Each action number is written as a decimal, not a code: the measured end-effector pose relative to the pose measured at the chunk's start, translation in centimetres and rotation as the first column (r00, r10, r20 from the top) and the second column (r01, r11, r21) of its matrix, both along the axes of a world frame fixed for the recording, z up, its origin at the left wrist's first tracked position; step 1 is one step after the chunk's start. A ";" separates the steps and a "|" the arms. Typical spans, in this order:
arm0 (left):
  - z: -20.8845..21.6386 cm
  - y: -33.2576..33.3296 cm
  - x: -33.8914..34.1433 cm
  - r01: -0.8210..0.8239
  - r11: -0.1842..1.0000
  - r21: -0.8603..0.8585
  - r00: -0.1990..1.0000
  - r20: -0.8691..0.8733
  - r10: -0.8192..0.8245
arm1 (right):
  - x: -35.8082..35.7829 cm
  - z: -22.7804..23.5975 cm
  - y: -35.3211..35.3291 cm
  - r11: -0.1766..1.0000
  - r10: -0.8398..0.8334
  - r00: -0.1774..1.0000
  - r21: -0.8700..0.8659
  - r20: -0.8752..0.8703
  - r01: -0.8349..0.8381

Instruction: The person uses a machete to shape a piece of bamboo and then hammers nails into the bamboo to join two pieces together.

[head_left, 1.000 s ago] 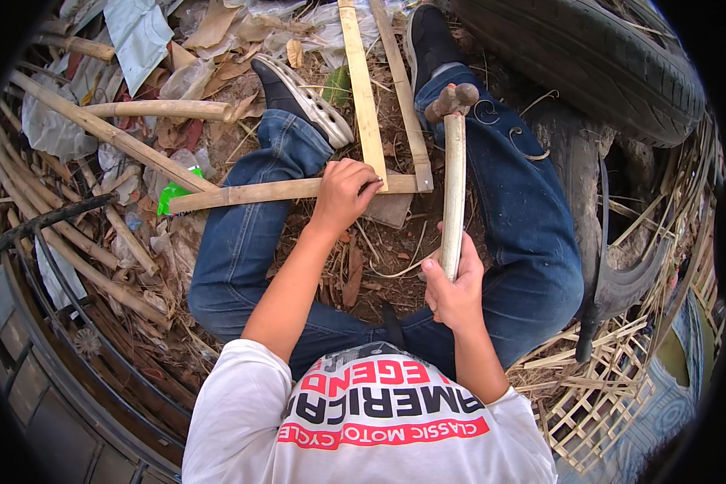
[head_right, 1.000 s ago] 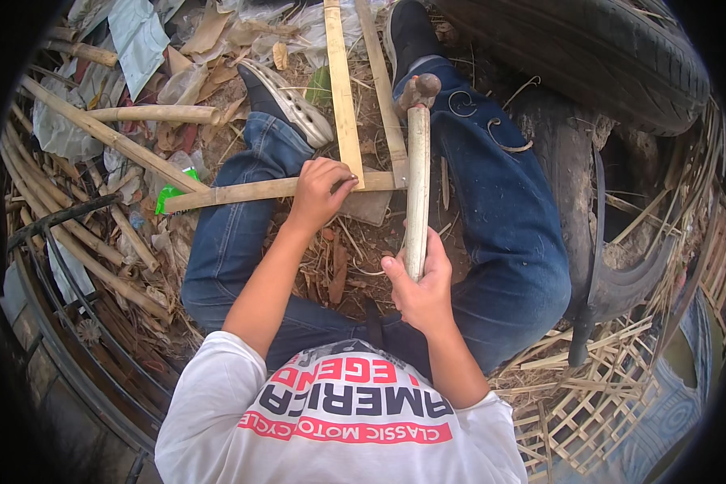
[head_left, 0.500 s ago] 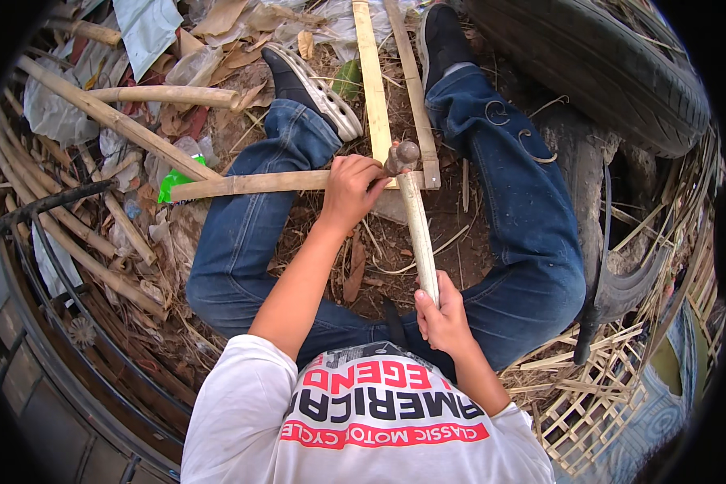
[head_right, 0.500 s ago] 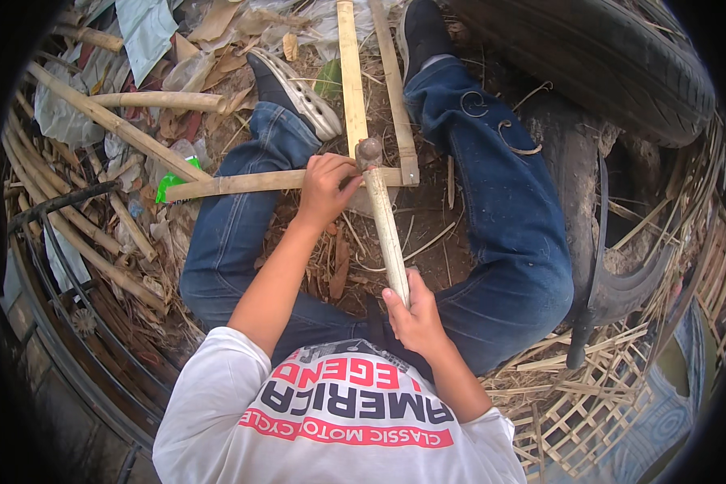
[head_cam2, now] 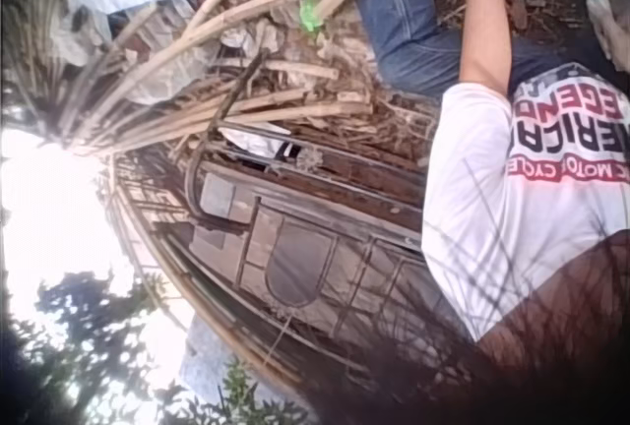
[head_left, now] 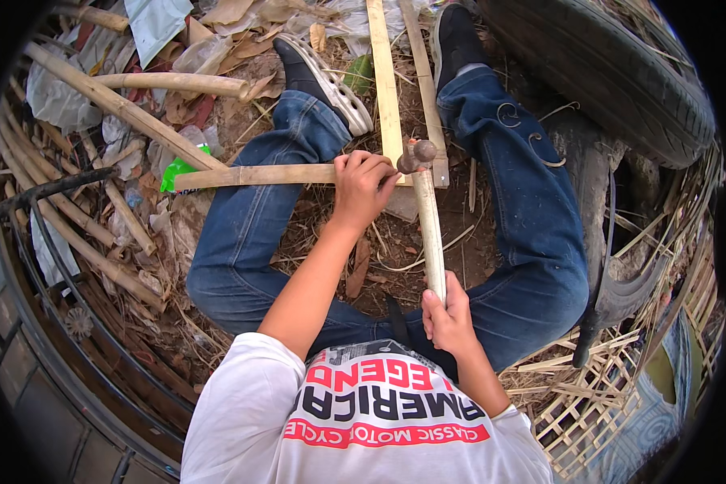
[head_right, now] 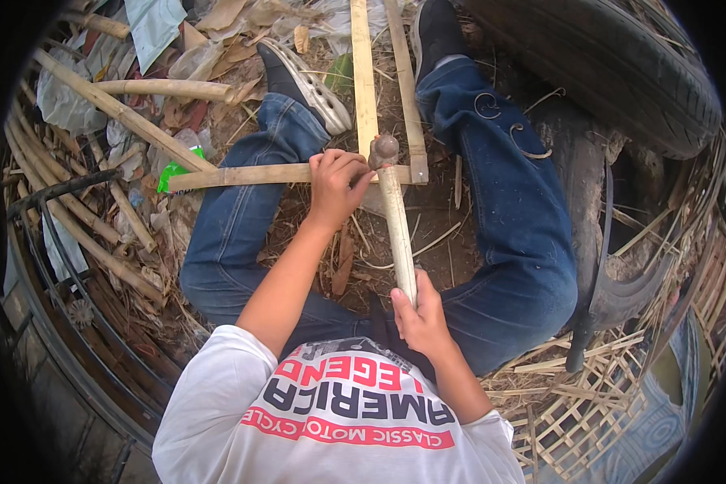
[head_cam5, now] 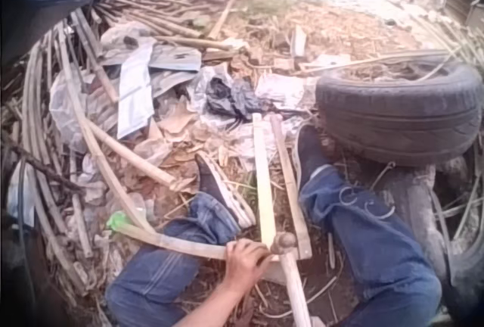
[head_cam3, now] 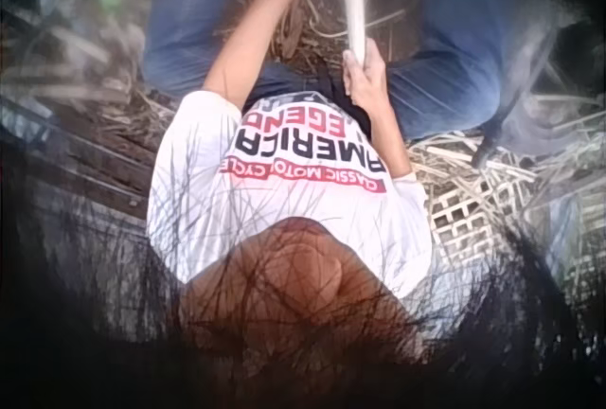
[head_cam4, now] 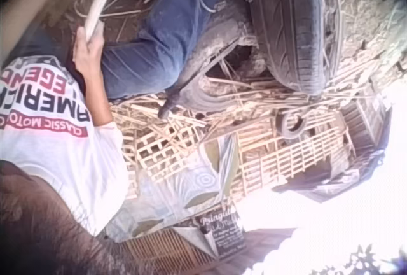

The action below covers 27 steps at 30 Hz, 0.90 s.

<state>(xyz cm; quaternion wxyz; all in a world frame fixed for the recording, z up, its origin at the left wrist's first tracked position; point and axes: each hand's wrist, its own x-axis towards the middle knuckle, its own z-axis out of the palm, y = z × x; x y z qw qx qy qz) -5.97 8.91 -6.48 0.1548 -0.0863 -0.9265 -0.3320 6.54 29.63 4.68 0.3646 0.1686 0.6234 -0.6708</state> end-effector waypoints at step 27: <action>-0.1 -0.1 -0.1 -0.004 1.000 -0.016 1.000 0.013 0.005 | -0.6 1.0 0.3 0.999 0.034 0.999 -0.009 0.020 -0.034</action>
